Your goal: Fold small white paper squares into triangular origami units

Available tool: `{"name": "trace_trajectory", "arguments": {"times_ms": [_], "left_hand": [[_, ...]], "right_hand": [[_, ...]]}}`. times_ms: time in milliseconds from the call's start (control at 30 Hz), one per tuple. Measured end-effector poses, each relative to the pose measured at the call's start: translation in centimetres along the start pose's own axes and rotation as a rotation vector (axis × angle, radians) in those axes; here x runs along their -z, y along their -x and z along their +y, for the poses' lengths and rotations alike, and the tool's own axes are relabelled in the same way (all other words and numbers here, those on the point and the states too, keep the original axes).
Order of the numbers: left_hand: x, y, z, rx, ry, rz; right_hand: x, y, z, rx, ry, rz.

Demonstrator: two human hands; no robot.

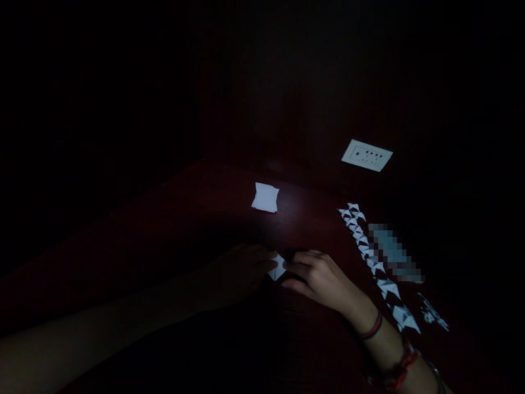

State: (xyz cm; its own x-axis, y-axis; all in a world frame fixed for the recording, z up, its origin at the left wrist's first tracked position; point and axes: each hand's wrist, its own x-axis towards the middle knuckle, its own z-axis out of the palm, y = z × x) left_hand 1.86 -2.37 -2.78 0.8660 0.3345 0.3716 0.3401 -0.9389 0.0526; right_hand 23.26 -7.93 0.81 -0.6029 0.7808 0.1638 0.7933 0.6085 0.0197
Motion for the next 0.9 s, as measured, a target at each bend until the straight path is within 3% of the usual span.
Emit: {"name": "trace_trajectory", "arguments": {"times_ms": [333,500,633,900], "left_hand": [[-0.5,0.3,-0.5,0.017,-0.046,0.031],[0.2,0.3,-0.5,-0.047,-0.120,-0.045],[0.7,0.2,-0.3,-0.023,-0.140,-0.095],[-0.5,0.8,-0.8,-0.012,-0.082,-0.061]], "right_hand": [[-0.5,-0.5,-0.1,0.052,0.056,0.025],[-0.7,-0.4,0.4,0.029,0.005,0.012],[-0.8,-0.3,0.5,0.027,0.000,0.008],[-0.8,-0.3,0.5,0.069,0.008,0.032]]}}
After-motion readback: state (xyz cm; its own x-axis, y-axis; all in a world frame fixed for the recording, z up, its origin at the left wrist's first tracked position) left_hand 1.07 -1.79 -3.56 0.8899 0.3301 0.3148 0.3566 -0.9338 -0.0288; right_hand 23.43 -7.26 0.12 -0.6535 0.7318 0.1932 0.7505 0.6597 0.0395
